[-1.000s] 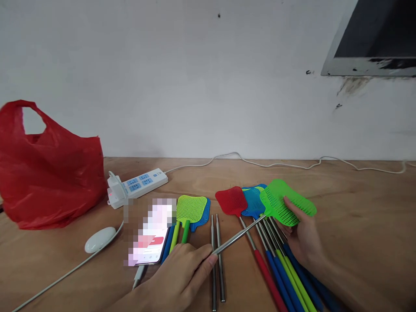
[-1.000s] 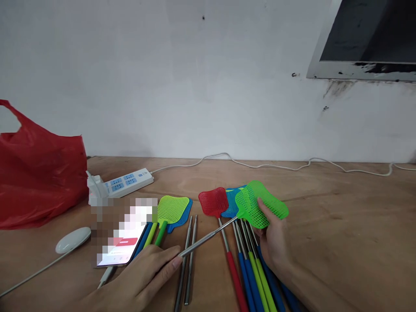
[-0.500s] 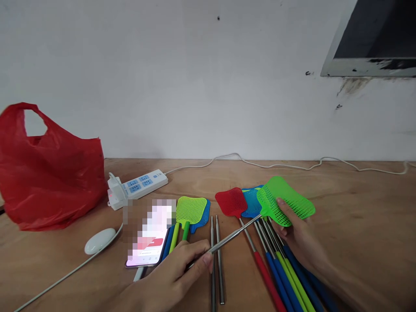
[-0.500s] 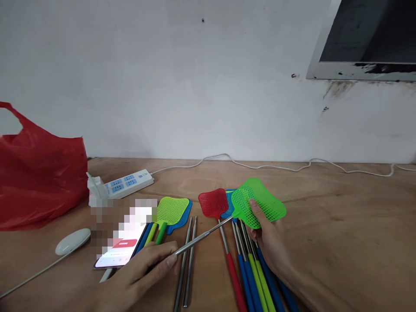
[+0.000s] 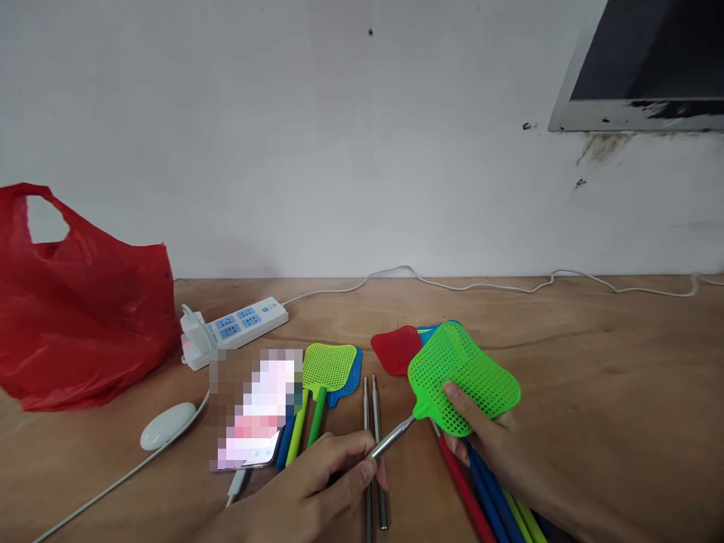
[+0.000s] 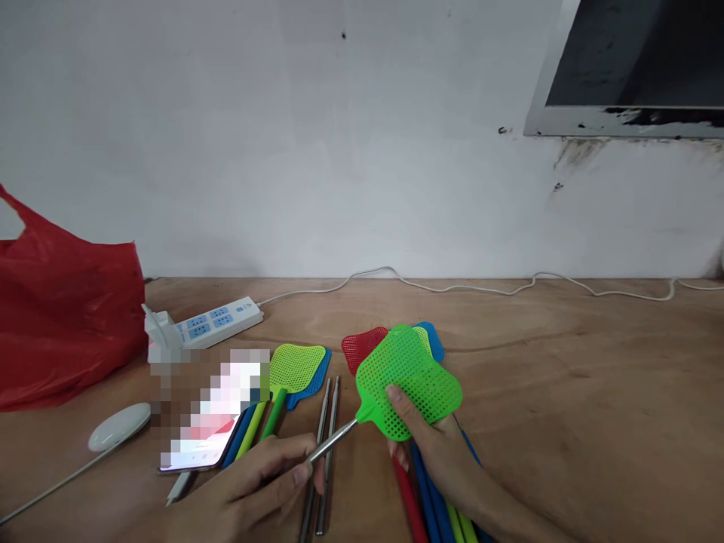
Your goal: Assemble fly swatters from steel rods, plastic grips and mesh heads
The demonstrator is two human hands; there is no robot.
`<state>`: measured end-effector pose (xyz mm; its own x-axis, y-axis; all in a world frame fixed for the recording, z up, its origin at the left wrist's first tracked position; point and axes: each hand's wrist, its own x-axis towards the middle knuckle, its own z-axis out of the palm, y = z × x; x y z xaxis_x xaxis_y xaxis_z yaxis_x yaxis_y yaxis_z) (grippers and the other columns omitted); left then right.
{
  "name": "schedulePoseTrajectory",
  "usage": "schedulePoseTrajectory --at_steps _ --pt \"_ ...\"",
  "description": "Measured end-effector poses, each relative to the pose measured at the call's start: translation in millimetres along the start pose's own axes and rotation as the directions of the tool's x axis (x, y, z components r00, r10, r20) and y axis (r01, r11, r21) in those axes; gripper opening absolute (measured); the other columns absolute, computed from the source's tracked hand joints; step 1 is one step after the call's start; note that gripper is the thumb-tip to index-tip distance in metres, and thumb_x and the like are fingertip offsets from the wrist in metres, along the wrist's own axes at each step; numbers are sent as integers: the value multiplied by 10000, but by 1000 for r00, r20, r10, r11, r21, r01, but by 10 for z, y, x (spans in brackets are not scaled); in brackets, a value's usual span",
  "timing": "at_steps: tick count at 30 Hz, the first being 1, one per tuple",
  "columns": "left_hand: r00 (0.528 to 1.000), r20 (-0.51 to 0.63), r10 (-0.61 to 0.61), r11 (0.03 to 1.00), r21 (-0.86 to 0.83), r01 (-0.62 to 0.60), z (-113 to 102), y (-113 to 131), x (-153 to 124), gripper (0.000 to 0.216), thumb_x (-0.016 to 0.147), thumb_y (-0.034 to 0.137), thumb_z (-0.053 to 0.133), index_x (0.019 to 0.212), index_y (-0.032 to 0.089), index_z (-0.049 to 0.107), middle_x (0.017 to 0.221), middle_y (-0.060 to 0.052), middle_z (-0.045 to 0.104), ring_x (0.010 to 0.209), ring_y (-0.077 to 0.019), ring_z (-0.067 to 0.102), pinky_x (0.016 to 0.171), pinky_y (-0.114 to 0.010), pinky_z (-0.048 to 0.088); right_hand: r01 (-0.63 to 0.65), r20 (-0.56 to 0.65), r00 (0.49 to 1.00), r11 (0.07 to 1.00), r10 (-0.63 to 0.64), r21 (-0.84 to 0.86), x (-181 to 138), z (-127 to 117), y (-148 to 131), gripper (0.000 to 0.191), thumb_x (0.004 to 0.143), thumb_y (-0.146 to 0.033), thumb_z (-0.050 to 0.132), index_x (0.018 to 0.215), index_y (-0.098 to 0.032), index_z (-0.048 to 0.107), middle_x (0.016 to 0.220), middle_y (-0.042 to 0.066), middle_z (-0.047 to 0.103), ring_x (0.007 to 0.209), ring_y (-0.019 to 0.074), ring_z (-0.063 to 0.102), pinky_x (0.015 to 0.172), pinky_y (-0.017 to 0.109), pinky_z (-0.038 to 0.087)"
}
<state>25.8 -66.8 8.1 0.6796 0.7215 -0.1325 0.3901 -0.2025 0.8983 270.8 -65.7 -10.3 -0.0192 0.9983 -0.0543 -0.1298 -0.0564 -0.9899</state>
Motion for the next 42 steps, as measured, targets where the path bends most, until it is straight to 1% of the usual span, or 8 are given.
schedulePoseTrajectory --at_steps 6,15,19,31,34,36,39,42 --pt "982 129 -140 926 -333 176 61 -36 48 522 905 724 482 938 207 542 456 131 388 319 -57 277 293 -150 185 -167 235 961 983 146 75 -137 45 -42 498 802 -635 658 593 -186 709 553 30 653 466 143 565 475 255 459" --pt "985 85 -149 921 -350 169 84 -19 92 592 821 767 556 672 199 483 421 106 416 312 -42 347 283 -126 221 -51 21 999 995 49 88 -68 -71 18 435 719 -572 774 613 -192 590 442 -34 535 361 108 458 351 226 358" --pt "987 69 -145 914 -373 160 87 -27 67 551 836 752 555 796 202 529 420 132 394 287 -46 327 271 -124 207 -71 -33 997 997 72 20 -100 -32 -22 433 685 -578 799 726 -187 619 432 -49 540 359 114 484 346 216 375" --pt "998 28 -52 941 -335 58 97 11 77 513 905 685 525 771 191 504 520 118 333 375 -44 261 324 -152 140 -26 128 991 999 29 -29 -70 -43 4 403 720 -519 797 593 -168 643 442 -38 541 350 80 471 327 180 361" --pt "996 69 -60 934 -349 80 82 27 57 520 901 692 521 730 205 464 473 121 339 346 -46 253 312 -157 125 50 -109 993 989 -34 142 48 -142 -18 339 580 -352 914 545 -178 625 458 -37 568 351 87 487 308 183 390" --pt "995 73 -75 935 -340 95 50 9 50 522 918 685 494 703 213 441 425 124 335 316 -46 233 294 -155 110 226 -417 903 940 -103 257 169 -250 -73 353 492 -325 943 653 -211 651 627 -32 677 483 117 606 415 194 516" --pt "993 23 -116 935 -335 117 3 -32 62 496 938 654 481 703 219 443 398 130 345 276 -46 205 257 -138 130 342 -561 817 894 -131 288 298 -341 -174 380 554 -389 908 743 -241 614 629 -58 665 454 98 571 401 181 499" --pt "990 12 -138 927 -351 134 -17 -55 88 464 943 628 480 729 216 487 387 133 360 250 -48 200 236 -126 173 207 -346 934 921 -85 332 284 -259 -181 441 680 -468 830 667 -233 457 393 -125 410 293 33 288 283 127 248"
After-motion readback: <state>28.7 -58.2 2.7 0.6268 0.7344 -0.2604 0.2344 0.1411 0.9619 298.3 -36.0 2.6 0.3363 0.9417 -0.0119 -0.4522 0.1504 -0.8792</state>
